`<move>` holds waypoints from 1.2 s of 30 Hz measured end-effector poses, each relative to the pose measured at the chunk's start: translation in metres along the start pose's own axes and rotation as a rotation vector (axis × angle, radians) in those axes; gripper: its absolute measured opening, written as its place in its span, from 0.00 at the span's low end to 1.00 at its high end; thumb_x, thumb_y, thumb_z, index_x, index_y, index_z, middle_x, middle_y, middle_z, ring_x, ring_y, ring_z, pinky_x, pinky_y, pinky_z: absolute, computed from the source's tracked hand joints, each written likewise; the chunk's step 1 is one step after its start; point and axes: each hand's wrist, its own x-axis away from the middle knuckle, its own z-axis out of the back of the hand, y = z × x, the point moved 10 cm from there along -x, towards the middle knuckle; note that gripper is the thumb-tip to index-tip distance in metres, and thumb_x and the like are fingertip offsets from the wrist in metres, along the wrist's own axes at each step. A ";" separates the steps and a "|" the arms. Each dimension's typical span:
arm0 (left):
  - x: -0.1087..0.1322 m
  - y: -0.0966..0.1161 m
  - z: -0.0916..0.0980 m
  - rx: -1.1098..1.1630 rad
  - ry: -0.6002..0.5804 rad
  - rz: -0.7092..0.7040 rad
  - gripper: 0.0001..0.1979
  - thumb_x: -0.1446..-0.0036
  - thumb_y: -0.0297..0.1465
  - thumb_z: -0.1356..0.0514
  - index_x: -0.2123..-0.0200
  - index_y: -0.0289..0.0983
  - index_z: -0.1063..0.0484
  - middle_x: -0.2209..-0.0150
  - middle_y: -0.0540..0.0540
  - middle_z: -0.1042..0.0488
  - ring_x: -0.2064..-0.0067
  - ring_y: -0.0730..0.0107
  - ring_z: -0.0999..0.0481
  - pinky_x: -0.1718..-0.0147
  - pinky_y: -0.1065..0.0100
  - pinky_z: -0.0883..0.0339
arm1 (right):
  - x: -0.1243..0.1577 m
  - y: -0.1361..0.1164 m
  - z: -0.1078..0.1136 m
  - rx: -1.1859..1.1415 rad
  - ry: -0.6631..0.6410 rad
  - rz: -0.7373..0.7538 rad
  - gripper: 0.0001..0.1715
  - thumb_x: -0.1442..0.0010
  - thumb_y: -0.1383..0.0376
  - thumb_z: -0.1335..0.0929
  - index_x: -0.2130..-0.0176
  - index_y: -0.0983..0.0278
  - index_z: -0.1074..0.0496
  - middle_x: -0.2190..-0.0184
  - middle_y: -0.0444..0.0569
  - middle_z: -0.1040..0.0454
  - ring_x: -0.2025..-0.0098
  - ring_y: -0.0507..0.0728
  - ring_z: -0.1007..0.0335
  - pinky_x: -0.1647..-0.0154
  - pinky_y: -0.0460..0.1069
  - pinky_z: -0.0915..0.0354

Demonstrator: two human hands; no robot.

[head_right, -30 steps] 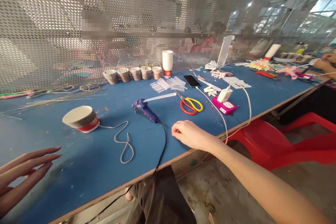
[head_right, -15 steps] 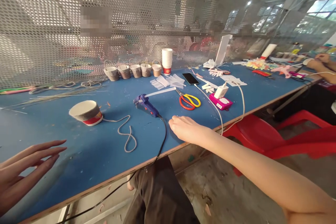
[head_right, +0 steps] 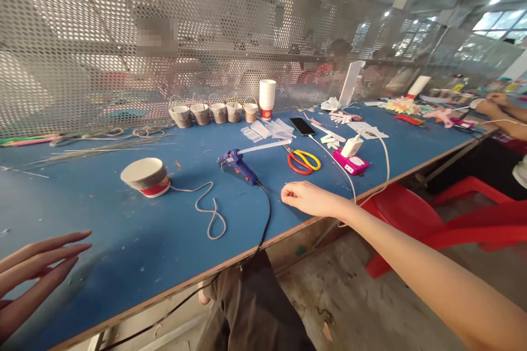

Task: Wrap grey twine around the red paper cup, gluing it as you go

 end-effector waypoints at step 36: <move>0.024 -0.066 0.099 -0.681 -0.002 0.306 0.24 0.40 0.41 0.51 0.47 0.34 0.31 0.40 0.35 0.36 0.38 0.47 0.41 0.42 0.47 0.46 | -0.151 -0.346 -0.069 -0.441 -0.253 0.505 0.14 0.35 0.68 0.41 0.72 0.67 0.35 0.78 0.43 0.36 0.78 0.48 0.41 0.76 0.44 0.41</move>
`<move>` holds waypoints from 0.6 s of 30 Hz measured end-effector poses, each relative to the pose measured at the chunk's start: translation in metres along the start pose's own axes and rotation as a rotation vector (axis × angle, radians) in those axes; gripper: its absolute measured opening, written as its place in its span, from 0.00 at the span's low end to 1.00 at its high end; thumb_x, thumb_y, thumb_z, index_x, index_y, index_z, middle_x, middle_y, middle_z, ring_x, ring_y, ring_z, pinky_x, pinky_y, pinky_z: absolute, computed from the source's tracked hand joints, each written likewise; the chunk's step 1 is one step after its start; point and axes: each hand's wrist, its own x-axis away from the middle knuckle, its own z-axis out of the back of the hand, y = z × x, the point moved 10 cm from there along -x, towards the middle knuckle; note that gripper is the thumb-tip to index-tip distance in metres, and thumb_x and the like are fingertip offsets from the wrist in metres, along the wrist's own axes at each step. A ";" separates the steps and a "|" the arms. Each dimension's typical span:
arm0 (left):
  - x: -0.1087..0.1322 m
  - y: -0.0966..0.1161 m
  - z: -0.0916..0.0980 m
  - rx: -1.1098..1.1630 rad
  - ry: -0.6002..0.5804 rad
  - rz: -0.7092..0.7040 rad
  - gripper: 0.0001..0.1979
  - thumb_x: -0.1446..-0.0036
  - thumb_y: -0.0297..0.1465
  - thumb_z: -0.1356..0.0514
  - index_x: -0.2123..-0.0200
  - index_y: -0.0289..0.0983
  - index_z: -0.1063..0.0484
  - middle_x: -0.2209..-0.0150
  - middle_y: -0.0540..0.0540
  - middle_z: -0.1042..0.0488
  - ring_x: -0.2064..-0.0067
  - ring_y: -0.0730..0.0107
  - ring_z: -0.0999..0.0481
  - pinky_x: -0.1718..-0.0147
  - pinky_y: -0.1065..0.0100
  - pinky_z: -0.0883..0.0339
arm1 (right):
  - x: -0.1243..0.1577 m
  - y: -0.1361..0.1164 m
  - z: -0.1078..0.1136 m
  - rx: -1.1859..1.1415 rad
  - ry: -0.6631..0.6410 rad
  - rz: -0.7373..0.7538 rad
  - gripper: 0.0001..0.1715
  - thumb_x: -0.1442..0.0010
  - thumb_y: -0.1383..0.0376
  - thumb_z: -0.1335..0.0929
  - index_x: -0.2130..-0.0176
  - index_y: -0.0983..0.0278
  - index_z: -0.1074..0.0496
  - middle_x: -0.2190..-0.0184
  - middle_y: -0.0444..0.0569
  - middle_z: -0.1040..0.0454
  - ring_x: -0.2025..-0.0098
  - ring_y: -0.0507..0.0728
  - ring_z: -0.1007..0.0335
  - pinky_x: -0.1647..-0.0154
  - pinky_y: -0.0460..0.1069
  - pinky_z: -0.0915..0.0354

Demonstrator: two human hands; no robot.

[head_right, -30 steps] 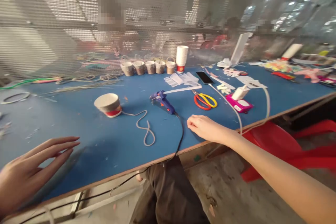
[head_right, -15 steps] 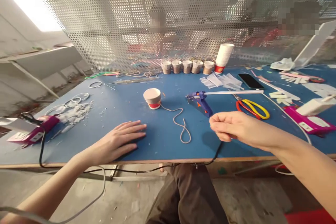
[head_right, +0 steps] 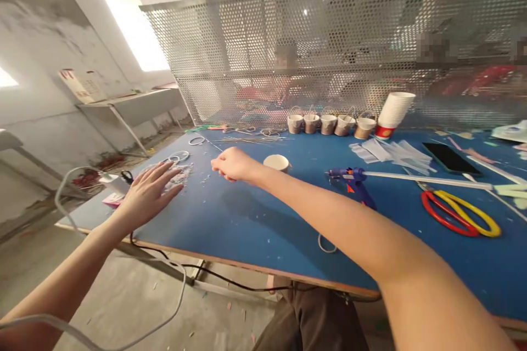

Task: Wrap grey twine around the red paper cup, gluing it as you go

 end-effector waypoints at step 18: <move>0.051 0.093 -0.015 0.537 -0.297 -0.289 0.16 0.39 0.34 0.47 0.50 0.39 0.29 0.43 0.40 0.32 0.43 0.60 0.31 0.45 0.59 0.35 | -0.104 -0.042 -0.104 0.486 -0.179 0.155 0.16 0.36 0.61 0.34 0.50 0.64 0.33 0.51 0.51 0.31 0.54 0.58 0.30 0.55 0.56 0.31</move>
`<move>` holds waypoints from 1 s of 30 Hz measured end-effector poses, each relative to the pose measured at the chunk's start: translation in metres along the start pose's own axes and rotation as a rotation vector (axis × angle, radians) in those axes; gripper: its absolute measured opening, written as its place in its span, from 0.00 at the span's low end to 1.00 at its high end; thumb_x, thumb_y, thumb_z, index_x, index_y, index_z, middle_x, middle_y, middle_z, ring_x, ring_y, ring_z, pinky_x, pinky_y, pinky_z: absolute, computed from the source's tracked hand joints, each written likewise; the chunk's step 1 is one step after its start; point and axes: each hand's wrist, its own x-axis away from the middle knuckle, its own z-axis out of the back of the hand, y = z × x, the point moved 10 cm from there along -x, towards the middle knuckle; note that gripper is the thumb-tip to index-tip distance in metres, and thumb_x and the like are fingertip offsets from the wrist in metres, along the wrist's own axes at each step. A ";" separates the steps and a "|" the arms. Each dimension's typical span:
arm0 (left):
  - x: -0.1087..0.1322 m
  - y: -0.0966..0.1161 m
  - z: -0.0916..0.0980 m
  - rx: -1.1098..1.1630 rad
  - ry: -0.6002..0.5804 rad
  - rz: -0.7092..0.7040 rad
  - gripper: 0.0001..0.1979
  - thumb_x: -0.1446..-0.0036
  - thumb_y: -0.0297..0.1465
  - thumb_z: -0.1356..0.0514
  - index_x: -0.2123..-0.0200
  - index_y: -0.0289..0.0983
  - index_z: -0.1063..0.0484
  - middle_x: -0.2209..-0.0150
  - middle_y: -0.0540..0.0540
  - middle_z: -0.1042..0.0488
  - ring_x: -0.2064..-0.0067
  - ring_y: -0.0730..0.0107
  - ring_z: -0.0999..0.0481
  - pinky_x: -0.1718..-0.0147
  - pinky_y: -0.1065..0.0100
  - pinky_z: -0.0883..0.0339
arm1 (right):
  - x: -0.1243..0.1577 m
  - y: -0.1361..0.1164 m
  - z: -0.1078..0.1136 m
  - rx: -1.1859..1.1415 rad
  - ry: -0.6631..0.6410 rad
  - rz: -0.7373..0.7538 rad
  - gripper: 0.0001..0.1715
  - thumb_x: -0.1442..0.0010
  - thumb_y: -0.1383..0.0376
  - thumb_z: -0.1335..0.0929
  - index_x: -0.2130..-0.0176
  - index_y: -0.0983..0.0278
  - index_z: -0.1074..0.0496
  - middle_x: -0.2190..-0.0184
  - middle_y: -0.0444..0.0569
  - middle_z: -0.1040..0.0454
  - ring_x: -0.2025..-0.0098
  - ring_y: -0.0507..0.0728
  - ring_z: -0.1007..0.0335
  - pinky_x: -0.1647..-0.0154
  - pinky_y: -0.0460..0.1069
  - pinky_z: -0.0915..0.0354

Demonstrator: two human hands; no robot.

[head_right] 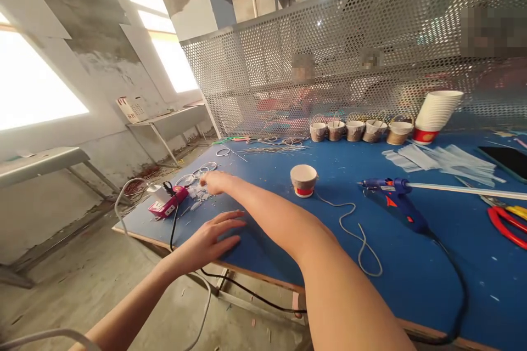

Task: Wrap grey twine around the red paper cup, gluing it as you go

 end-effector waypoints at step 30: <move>-0.063 -0.106 0.010 -0.037 0.096 0.314 0.25 0.46 0.43 0.45 0.51 0.33 0.30 0.41 0.35 0.34 0.37 0.50 0.41 0.39 0.48 0.55 | 0.017 0.021 0.034 -0.204 0.074 -0.047 0.15 0.36 0.61 0.34 0.51 0.65 0.32 0.52 0.51 0.30 0.55 0.57 0.30 0.56 0.55 0.31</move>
